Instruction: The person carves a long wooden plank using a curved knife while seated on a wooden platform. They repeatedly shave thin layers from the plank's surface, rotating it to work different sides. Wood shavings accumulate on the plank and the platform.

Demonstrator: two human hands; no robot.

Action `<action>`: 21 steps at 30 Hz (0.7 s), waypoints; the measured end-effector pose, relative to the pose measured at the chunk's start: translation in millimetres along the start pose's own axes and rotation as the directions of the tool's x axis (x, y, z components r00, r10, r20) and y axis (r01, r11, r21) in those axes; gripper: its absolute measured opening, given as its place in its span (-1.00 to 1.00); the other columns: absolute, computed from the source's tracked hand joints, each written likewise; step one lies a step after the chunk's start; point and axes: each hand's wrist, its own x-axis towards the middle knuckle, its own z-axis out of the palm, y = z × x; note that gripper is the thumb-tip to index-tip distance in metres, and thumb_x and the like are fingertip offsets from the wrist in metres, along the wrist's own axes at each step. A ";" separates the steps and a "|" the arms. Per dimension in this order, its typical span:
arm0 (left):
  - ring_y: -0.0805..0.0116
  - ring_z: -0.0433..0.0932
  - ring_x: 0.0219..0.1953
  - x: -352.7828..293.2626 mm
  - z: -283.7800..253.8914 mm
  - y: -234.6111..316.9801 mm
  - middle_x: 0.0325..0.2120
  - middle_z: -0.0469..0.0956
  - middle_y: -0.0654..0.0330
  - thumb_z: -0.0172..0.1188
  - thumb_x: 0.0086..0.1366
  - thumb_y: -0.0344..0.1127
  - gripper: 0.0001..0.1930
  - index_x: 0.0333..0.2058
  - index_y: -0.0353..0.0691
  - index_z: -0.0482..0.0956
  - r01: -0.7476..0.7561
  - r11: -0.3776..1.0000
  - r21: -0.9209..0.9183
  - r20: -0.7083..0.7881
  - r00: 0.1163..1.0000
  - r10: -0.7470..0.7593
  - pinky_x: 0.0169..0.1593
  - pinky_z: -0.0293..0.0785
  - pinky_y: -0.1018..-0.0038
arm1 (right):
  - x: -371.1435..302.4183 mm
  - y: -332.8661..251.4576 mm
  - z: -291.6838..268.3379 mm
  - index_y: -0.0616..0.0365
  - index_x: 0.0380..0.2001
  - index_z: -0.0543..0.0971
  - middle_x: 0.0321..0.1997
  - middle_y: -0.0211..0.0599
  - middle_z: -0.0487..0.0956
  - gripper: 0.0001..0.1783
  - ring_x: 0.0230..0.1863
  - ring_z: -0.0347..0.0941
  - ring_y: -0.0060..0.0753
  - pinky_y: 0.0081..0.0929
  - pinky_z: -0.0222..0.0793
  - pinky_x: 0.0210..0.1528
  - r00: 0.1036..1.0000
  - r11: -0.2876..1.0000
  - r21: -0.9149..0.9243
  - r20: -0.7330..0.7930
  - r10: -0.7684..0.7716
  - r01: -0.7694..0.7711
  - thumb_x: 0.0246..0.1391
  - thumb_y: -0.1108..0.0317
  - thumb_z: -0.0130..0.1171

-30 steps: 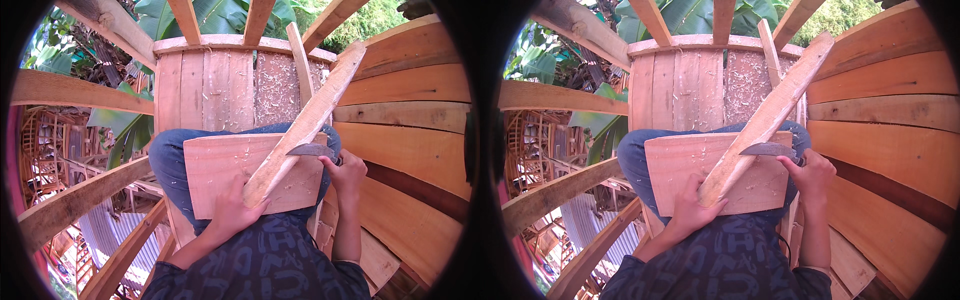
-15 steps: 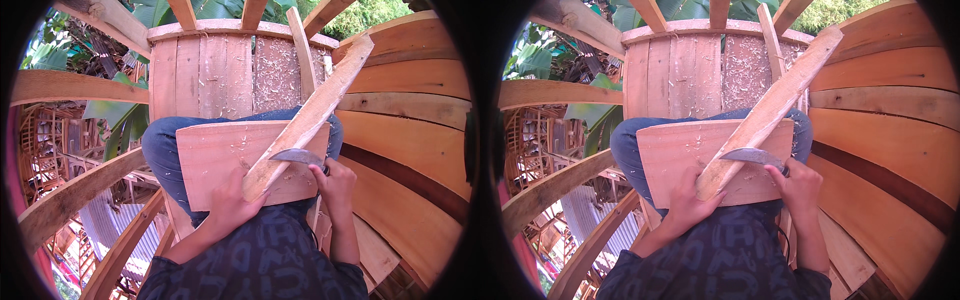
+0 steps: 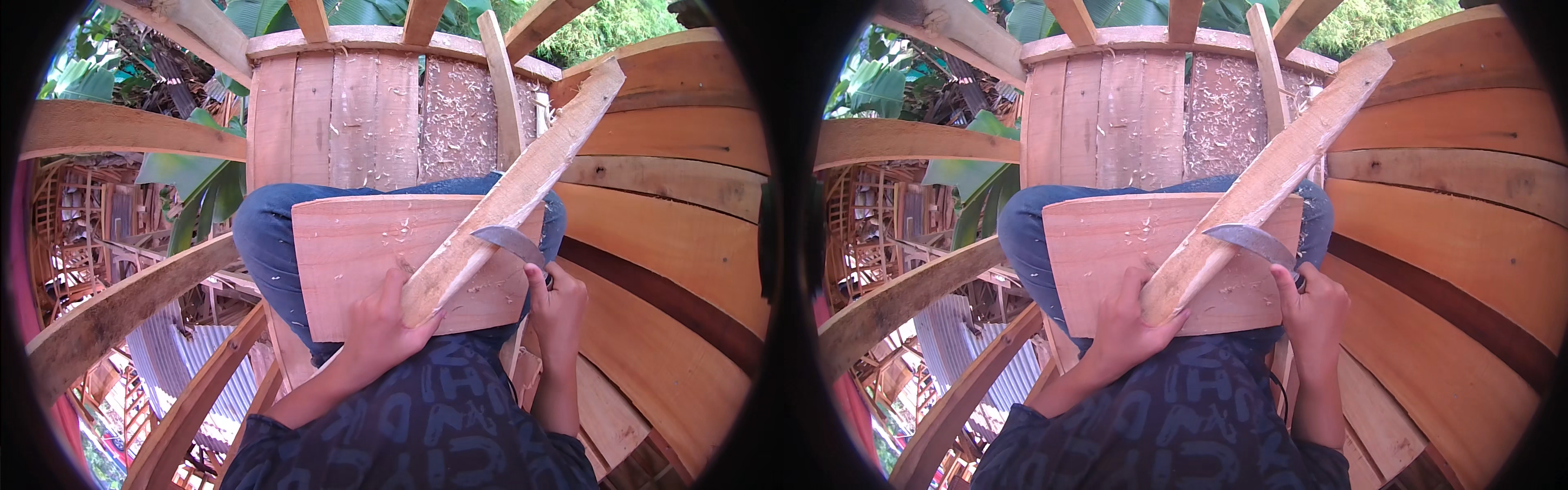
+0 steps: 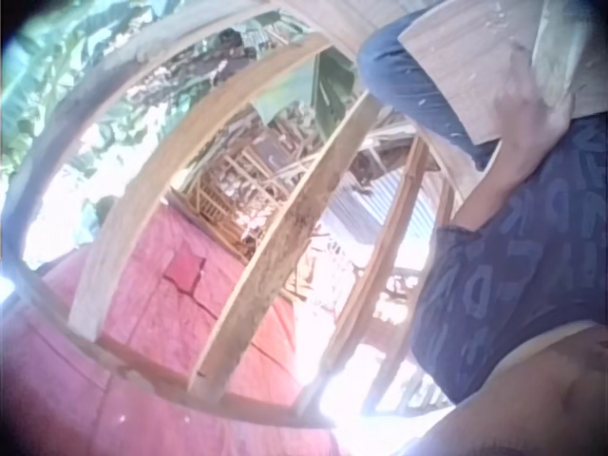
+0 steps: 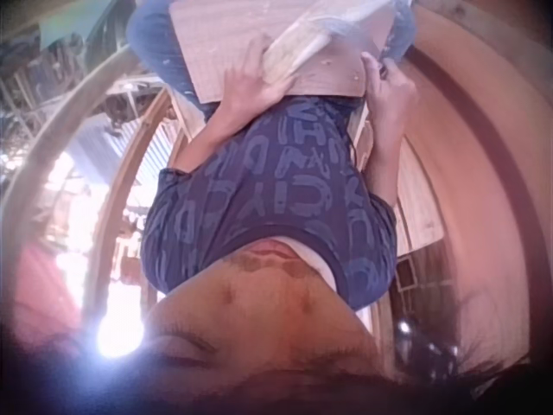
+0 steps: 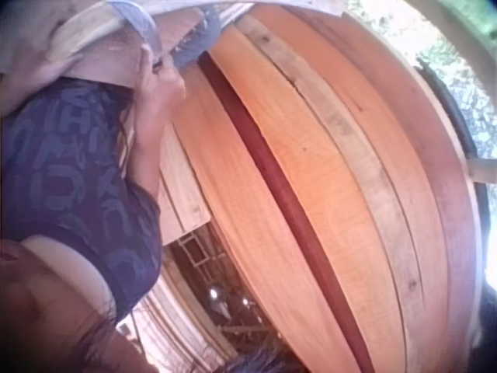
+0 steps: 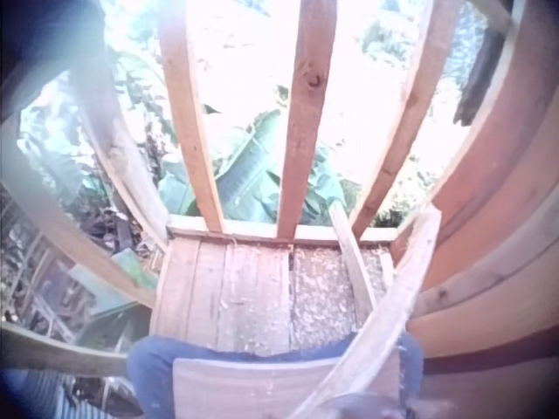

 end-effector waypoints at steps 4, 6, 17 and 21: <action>-0.04 0.58 -0.34 -0.6 2.3 1.6 -0.35 0.51 0.00 0.47 -0.05 -0.20 -0.45 -0.15 -0.27 0.38 0.009 1.000 0.009 0.015 1.000 -0.009 -0.35 0.48 0.22 | -20.2 0.5 14.3 0.21 -0.65 0.50 -0.70 -0.10 0.46 -0.41 -0.62 0.45 0.00 -0.22 0.32 -0.55 0.984 0.981 -0.076 0.030 -0.176 0.177 -0.02 -0.17 0.24; -0.04 0.58 -0.34 -0.5 2.1 0.8 -0.35 0.51 0.00 0.46 -0.05 -0.19 -0.45 -0.15 -0.27 0.38 0.004 1.000 0.009 0.001 1.000 -0.004 -0.36 0.48 0.22 | -16.9 1.6 15.7 0.19 -0.68 0.47 -0.74 -0.15 0.44 -0.40 -0.64 0.45 -0.03 -0.25 0.31 -0.59 0.984 0.979 -0.097 0.031 -0.177 0.179 -0.04 -0.20 0.24; -0.07 0.58 -0.38 2.8 3.3 0.7 -0.41 0.52 -0.01 0.46 -0.05 -0.17 -0.46 -0.17 -0.28 0.39 -0.066 0.998 -0.001 -0.061 0.996 0.065 -0.39 0.47 0.19 | 7.7 13.0 6.9 0.18 -0.68 0.48 -0.73 -0.16 0.43 -0.37 -0.63 0.44 -0.01 -0.24 0.28 -0.59 0.970 0.942 -0.247 -0.029 -0.240 0.225 -0.07 -0.25 0.23; -0.06 0.58 -0.39 -2.8 -0.9 -1.4 -0.40 0.52 0.00 0.46 -0.05 -0.17 -0.46 -0.17 -0.27 0.39 -0.021 1.000 0.002 -0.024 0.999 0.021 -0.39 0.47 0.20 | 49.1 60.8 -32.0 0.31 -0.60 0.47 -0.67 -0.01 0.45 -0.29 -0.55 0.42 0.13 -0.13 0.30 -0.47 0.934 0.917 -0.265 -0.277 0.224 -0.299 0.11 -0.26 0.04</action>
